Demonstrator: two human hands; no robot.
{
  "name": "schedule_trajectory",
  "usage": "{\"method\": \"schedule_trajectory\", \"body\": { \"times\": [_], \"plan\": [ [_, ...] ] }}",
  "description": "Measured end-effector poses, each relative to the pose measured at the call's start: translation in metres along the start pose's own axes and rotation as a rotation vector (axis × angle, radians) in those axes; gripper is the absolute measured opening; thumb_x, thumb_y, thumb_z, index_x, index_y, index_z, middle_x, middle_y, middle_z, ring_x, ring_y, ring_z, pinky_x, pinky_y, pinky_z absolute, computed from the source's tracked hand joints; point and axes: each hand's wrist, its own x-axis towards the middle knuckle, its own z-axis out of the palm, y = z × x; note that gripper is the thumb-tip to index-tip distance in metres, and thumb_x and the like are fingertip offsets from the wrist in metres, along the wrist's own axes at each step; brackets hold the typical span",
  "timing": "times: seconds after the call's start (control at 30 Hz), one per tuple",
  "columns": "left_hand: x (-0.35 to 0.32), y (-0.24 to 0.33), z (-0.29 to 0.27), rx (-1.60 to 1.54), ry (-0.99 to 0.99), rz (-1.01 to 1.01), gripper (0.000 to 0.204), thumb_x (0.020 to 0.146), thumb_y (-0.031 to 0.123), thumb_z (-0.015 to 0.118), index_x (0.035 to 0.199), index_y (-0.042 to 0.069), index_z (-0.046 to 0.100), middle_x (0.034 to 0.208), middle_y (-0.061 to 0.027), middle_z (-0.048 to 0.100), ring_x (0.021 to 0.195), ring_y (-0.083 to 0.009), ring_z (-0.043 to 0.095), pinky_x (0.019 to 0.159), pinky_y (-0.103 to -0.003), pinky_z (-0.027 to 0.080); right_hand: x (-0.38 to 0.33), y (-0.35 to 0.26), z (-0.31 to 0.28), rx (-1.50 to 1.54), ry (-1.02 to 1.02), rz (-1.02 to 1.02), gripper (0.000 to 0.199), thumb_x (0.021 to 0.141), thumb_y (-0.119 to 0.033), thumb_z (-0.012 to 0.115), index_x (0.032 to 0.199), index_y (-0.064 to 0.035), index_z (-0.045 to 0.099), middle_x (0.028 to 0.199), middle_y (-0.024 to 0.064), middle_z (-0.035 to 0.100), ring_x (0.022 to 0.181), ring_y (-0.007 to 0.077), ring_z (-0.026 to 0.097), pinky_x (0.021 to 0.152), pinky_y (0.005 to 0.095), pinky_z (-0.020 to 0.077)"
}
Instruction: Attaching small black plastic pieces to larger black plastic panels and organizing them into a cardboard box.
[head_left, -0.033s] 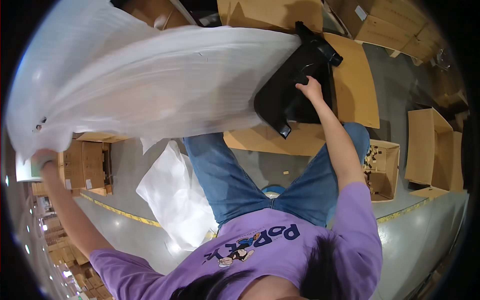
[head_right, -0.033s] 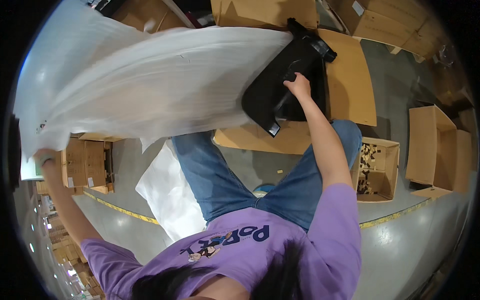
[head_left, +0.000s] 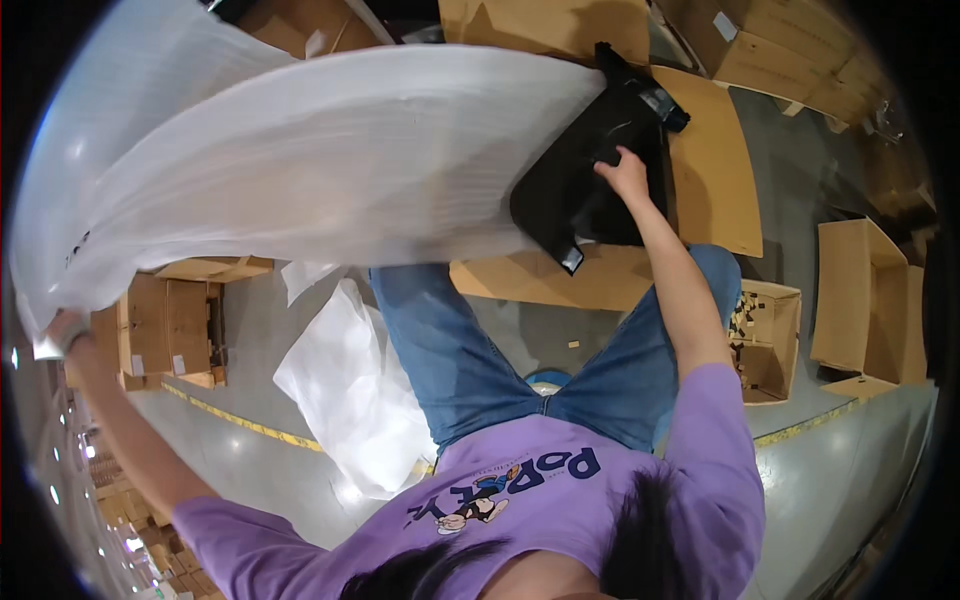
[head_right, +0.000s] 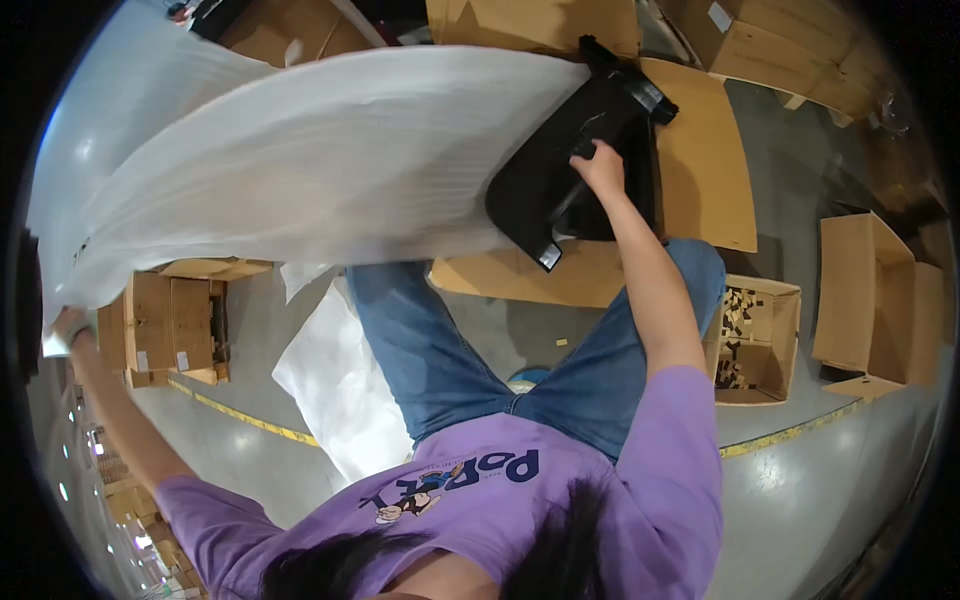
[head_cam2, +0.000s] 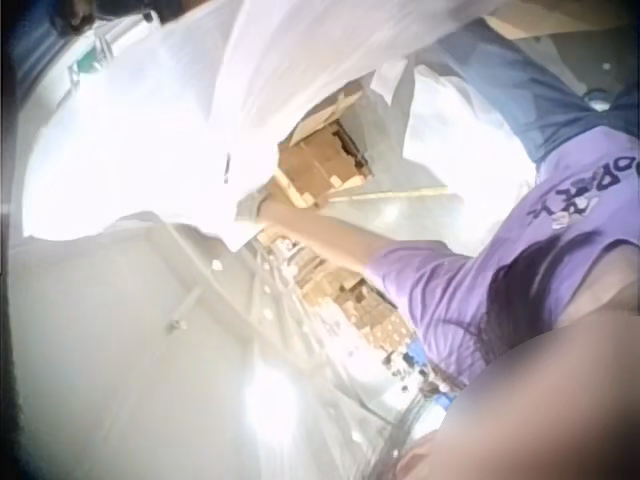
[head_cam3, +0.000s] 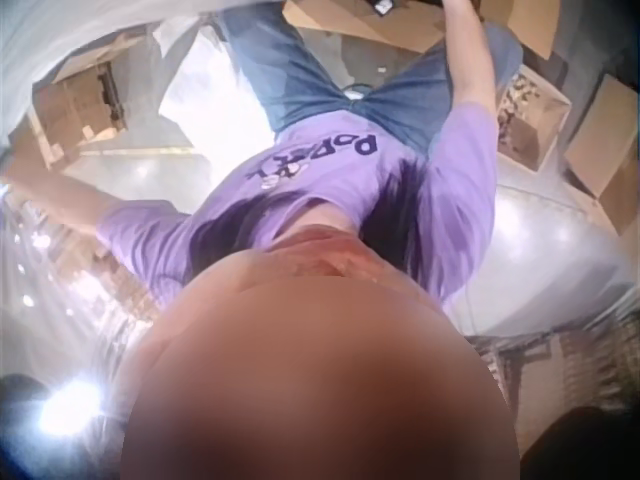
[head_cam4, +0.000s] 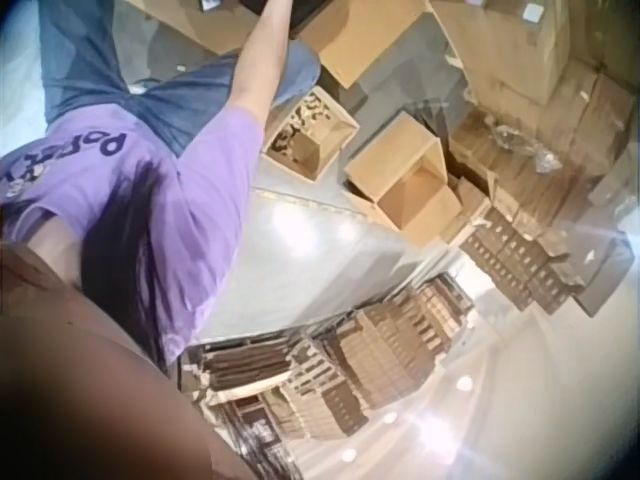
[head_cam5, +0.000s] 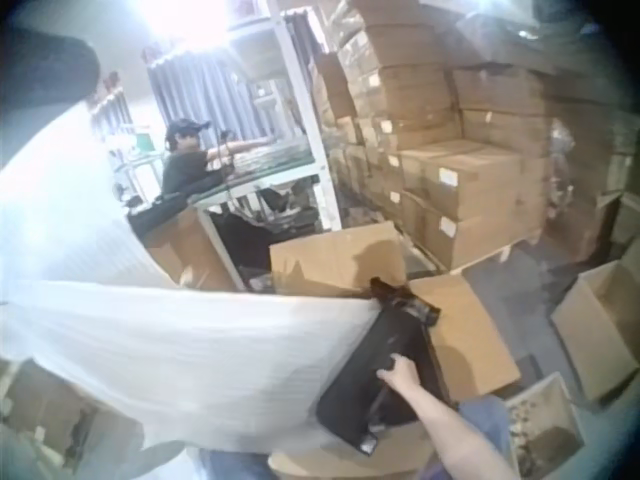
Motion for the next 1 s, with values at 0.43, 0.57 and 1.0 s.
{"method": "schedule_trajectory", "body": {
  "times": [0.43, 0.57, 1.0],
  "plan": [
    [-0.135, -0.172, 0.104, 0.612, 1.228, -0.322, 0.021, 0.086, 0.033, 0.061, 0.076, 0.014, 0.06, 0.049, 0.0075, 0.041, 0.038, -0.0048, 0.033, 0.035, -0.022, 0.026, -0.008, -0.088, 0.089, 0.301, -0.032, -0.568, 0.111, 0.058, -0.029, 0.083, 0.145, -0.0101, 0.017, 0.102, 0.0218, 0.064, 0.095, 0.0359, 0.062, 0.081, 0.039, 0.0493],
    [-0.248, -0.167, 0.091, 0.616, 1.36, -0.684, 0.023, 0.081, 0.027, 0.065, 0.07, 0.012, 0.052, 0.049, 0.0069, 0.036, 0.036, -0.0047, 0.033, 0.032, -0.022, 0.022, -0.008, -0.153, 0.085, 0.029, -0.328, -0.32, 0.115, 0.058, -0.026, 0.083, 0.147, -0.0137, 0.011, 0.111, 0.0231, 0.06, 0.102, 0.0362, 0.059, 0.084, 0.0394, 0.0489],
    [-0.189, -0.28, 0.152, 1.599, 0.416, -1.111, 0.064, 0.072, 0.046, 0.07, 0.096, -0.012, 0.058, 0.105, -0.0299, 0.059, 0.099, -0.0394, 0.057, 0.086, -0.044, 0.043, -0.03, -0.055, 0.143, -0.423, -0.546, -0.574, 0.017, 0.072, -0.02, 0.065, 0.084, -0.0081, 0.069, 0.085, 0.015, 0.064, 0.081, 0.0329, 0.062, 0.069, 0.0471, 0.0485]
  ]
}}
